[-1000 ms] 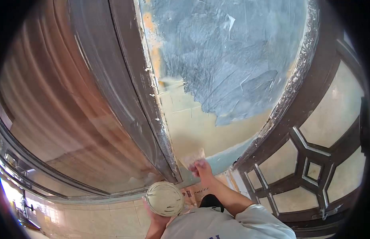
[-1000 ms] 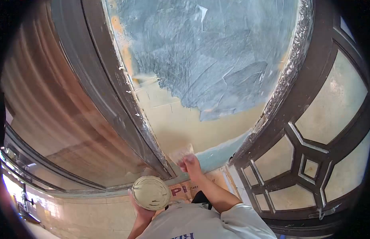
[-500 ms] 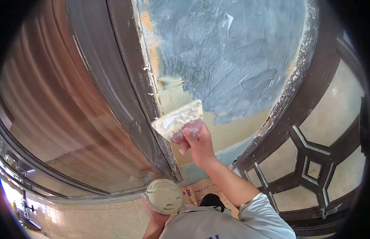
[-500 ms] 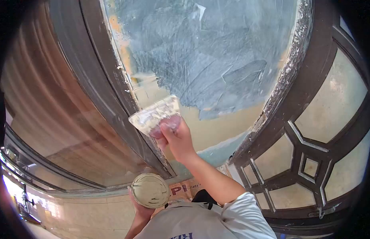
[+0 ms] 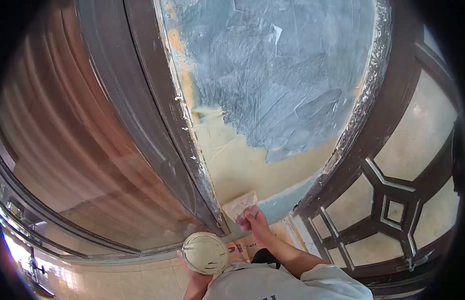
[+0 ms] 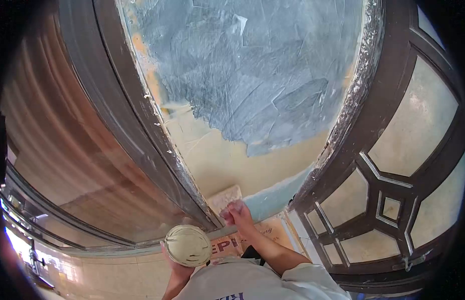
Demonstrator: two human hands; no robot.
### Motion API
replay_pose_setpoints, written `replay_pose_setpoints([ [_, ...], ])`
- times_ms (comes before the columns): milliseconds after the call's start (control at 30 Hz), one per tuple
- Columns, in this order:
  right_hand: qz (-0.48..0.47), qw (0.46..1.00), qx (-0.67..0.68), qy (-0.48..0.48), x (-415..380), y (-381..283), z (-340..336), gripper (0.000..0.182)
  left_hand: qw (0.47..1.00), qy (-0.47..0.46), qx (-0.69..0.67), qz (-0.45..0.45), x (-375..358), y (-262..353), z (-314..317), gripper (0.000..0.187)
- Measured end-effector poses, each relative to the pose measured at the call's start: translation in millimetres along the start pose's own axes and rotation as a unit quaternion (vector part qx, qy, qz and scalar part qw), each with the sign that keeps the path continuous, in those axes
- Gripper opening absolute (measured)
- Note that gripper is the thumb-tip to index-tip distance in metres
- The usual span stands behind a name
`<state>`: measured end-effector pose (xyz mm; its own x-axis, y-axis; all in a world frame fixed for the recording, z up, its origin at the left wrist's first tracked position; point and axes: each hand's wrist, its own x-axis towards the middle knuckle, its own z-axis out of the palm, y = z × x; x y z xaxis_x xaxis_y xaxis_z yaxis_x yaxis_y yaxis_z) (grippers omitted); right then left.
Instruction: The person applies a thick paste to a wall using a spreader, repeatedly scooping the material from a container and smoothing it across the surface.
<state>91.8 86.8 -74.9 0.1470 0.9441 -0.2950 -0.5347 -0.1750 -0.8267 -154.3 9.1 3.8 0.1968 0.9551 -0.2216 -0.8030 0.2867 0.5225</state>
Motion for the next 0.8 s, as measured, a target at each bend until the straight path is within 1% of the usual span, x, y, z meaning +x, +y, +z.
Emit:
replay_pose_setpoints([
  [33, -0.061, 0.998, -0.004, -0.017, -3.5, -35.0, 26.4, 0.021, 0.985, -0.060, 0.142, 0.074, -1.4, 2.0, 7.1, 0.071],
  [67, -0.122, 0.992, -0.008, -0.033, -7.1, -70.7, 53.0, 0.018, 0.941, -0.118, 0.281, 0.145, -2.1, 3.0, 12.1, 0.065],
  [100, -0.151, 0.987, -0.012, -0.046, -12.6, -104.7, 76.2, 0.019, 0.941, -0.118, 0.282, 0.145, -0.1, 1.9, 12.7, 0.065],
  [133, -0.180, 0.982, -0.016, -0.058, -15.6, -134.8, 96.4, 0.020, 0.976, -0.093, 0.179, 0.086, 3.4, -0.3, 11.9, 0.069],
  [167, -0.208, 0.975, -0.004, -0.078, -14.1, -156.6, 111.8, 0.022, 0.995, -0.065, 0.074, 0.025, 5.5, -2.1, 12.7, 0.074],
  [200, -0.235, 0.967, 0.009, -0.097, -12.1, -170.2, 123.3, 0.023, 0.995, -0.065, 0.076, 0.024, 5.5, -2.8, 17.5, 0.074],
  [267, -0.248, 0.964, 0.017, -0.092, -7.9, -180.3, 140.6, 0.025, 0.999, -0.033, 0.037, 0.006, 4.7, -2.8, 28.6, 0.084],
  [333, -0.261, 0.961, 0.024, -0.086, -2.7, -171.4, 136.3, 0.026, 0.999, -0.025, 0.031, 0.007, 1.4, -2.7, 28.0, 0.084],
  [400, -0.207, 0.976, 0.021, -0.064, 18.3, -123.3, 107.0, 0.026, 0.999, -0.022, 0.023, 0.012, -1.3, -1.5, 28.2, 0.083],
  [467, -0.172, 0.985, 0.004, -0.007, 32.8, -57.1, 66.6, 0.026, 0.999, -0.049, -0.005, 0.002, -5.9, -0.6, 27.8, 0.083],
  [533, -0.074, 0.997, 0.018, 0.004, 38.8, 3.9, 20.3, 0.029, 0.999, -0.035, -0.008, 0.015, -5.4, -3.2, 21.3, 0.083],
  [567, -0.032, 0.999, 0.001, 0.027, 32.8, 21.0, 2.5, 0.029, 0.994, -0.037, 0.092, 0.054, -8.8, -2.3, 23.9, 0.083],
  [600, 0.009, 0.999, -0.015, 0.050, 25.1, 31.8, -12.2, 0.028, 0.976, -0.040, 0.192, 0.092, -10.8, -1.8, 25.5, 0.083],
  [633, 0.007, 0.999, -0.015, 0.049, 16.8, 38.1, -26.3, 0.028, 0.976, -0.041, 0.192, 0.093, -9.5, -3.2, 24.2, 0.083],
  [700, 0.029, 0.999, -0.016, 0.017, 6.4, 42.0, -45.9, 0.024, 1.000, 0.006, 0.006, 0.016, -5.8, -7.6, 20.2, 0.080],
  [800, 0.013, 0.999, -0.005, 0.036, -8.9, 4.4, -41.5, 0.020, 1.000, -0.015, 0.008, 0.018, -7.5, -9.1, 26.9, 0.078],
])
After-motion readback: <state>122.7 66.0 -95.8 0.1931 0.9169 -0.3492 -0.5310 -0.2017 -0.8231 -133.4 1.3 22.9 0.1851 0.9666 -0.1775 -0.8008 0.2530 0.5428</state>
